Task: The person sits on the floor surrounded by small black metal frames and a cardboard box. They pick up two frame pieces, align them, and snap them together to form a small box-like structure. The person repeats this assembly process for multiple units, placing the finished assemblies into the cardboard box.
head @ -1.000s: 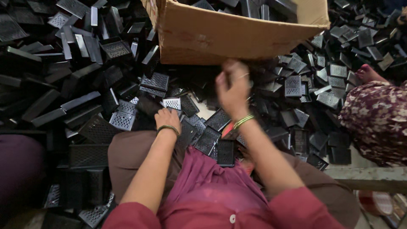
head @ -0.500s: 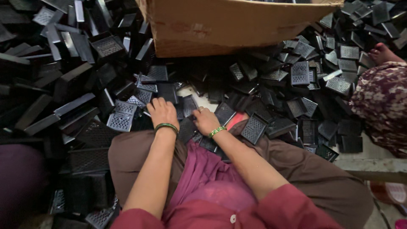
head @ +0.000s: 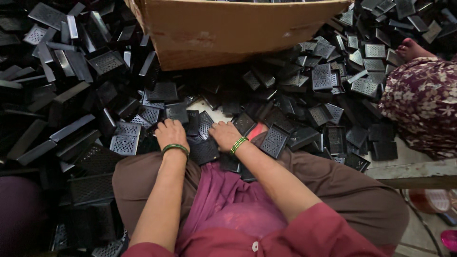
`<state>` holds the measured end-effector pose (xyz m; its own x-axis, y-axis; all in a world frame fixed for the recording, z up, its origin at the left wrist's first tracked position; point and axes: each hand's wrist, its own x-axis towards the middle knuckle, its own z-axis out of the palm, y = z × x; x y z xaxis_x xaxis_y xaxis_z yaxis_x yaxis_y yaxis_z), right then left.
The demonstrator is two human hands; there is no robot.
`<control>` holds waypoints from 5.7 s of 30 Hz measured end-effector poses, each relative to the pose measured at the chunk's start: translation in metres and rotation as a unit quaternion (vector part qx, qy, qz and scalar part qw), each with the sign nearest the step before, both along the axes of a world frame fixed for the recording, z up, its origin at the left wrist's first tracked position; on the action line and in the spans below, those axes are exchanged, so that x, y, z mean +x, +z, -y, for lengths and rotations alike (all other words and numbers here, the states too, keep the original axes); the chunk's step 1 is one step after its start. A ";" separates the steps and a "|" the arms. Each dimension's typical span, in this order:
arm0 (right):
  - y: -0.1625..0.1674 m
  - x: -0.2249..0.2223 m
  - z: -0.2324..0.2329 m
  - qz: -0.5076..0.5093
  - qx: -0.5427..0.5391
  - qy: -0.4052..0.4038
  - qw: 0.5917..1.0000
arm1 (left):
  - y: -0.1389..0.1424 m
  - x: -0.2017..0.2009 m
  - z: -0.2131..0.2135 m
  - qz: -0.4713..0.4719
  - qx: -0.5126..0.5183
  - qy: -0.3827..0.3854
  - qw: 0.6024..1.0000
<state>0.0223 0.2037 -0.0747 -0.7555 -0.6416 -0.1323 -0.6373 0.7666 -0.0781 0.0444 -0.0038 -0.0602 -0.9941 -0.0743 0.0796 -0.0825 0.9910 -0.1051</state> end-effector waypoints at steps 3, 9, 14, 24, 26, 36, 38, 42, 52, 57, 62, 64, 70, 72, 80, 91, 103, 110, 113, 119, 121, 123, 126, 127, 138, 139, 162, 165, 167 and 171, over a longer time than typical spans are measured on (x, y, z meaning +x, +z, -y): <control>0.010 0.005 0.003 -0.003 0.026 -0.002 1.000 | 0.001 0.000 0.003 -0.033 0.103 0.012 0.994; 0.027 0.006 -0.013 -0.001 -0.154 -0.070 0.986 | 0.012 0.019 0.030 -0.260 0.273 0.019 0.926; 0.059 0.018 -0.031 0.234 -0.518 -0.201 0.797 | 0.011 0.037 0.052 -0.230 0.597 0.125 0.758; 0.046 0.075 0.058 0.354 -0.649 -0.214 0.639 | -0.005 0.110 -0.012 -0.065 0.784 0.111 0.607; 0.045 0.083 0.060 0.308 -0.627 -0.180 0.693 | -0.004 0.109 -0.010 -0.058 0.788 0.152 0.594; 0.103 0.095 0.054 0.240 -0.672 -0.187 0.675 | 0.031 0.104 -0.004 -0.252 0.528 0.050 0.810; 0.109 0.101 0.057 0.206 -0.642 -0.174 0.717 | 0.043 0.107 -0.010 -0.256 0.496 0.018 0.830; 0.103 0.106 0.062 0.202 -0.568 -0.181 0.777 | 0.067 0.113 -0.024 -0.237 0.509 -0.010 0.828; 0.090 0.085 0.042 0.385 -0.655 -0.118 0.639 | 0.109 0.105 0.007 -0.191 0.306 -0.086 0.929; 0.098 0.079 0.042 0.424 -0.675 -0.138 0.588 | 0.109 0.100 0.026 -0.219 0.234 -0.081 0.944; 0.103 0.080 0.049 0.412 -0.711 -0.139 0.553 | 0.098 0.097 0.029 -0.271 0.261 -0.157 0.913; 0.109 0.080 0.048 0.419 -0.724 -0.141 0.529 | 0.094 0.095 0.024 -0.231 0.284 -0.136 0.921; 0.123 0.082 0.037 0.452 -0.723 -0.155 0.500 | 0.077 0.094 0.001 -0.106 0.535 0.016 0.838; 0.119 0.079 0.035 0.458 -0.727 -0.154 0.488 | 0.070 0.094 -0.004 -0.069 0.697 0.049 0.712; 0.080 0.064 0.023 0.507 -0.735 -0.241 0.380 | 0.051 0.118 -0.031 -0.008 0.792 -0.106 0.602; 0.113 0.062 0.016 0.563 -0.718 -0.166 0.375 | 0.058 0.107 -0.018 0.031 0.902 0.028 0.430; 0.112 0.095 0.049 0.272 -0.610 -0.100 0.737 | 0.060 0.106 -0.016 -0.009 0.952 0.030 0.303; 0.113 0.107 0.061 0.132 -0.604 -0.124 0.776 | 0.058 0.107 -0.027 -0.072 0.937 0.053 0.337; 0.115 0.115 0.067 0.138 -0.618 -0.149 0.760 | 0.056 0.109 -0.032 -0.135 0.859 0.050 0.491; 0.123 0.111 0.064 0.210 -0.628 -0.137 0.737 | 0.053 0.112 -0.035 -0.177 0.832 0.063 0.523; 0.126 0.107 0.060 0.329 -0.689 -0.115 0.636 | 0.054 0.112 -0.035 -0.156 0.872 0.065 0.459; 0.129 0.104 0.057 0.223 -0.644 -0.104 0.725 | 0.056 0.113 -0.036 -0.146 0.884 0.062 0.440; 0.133 0.107 0.057 0.201 -0.613 -0.132 0.752 | 0.061 0.115 -0.038 -0.149 0.865 0.052 0.477; 0.135 0.109 0.058 0.217 -0.611 -0.148 0.746 | 0.063 0.116 -0.038 -0.153 0.858 0.052 0.487; 0.139 0.119 0.065 0.143 -0.601 -0.133 0.775 | 0.070 0.121 -0.038 -0.227 0.748 0.012 0.623; 0.139 0.118 0.065 0.163 -0.604 -0.133 0.769 | 0.070 0.120 -0.038 -0.226 0.754 0.012 0.616; 0.141 0.123 0.069 0.167 -0.632 -0.154 0.741 | 0.079 0.103 -0.030 -0.244 0.669 -0.030 0.702; 0.140 0.123 0.071 0.120 -0.612 -0.131 0.770 | 0.077 0.103 -0.030 -0.273 0.661 -0.026 0.699; 0.139 0.121 0.071 0.125 -0.608 -0.126 0.774 | 0.077 0.103 -0.031 -0.279 0.655 -0.023 0.702; 0.142 0.118 0.066 0.140 -0.620 -0.127 0.761 | 0.083 0.105 -0.034 -0.250 0.652 -0.033 0.715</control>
<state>0.1405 0.1375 0.0668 -0.9294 -0.2431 0.2779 -0.3064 0.0880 -0.9478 0.1498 0.0300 0.0224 -0.8705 -0.3641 0.3312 0.2640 0.2224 0.9385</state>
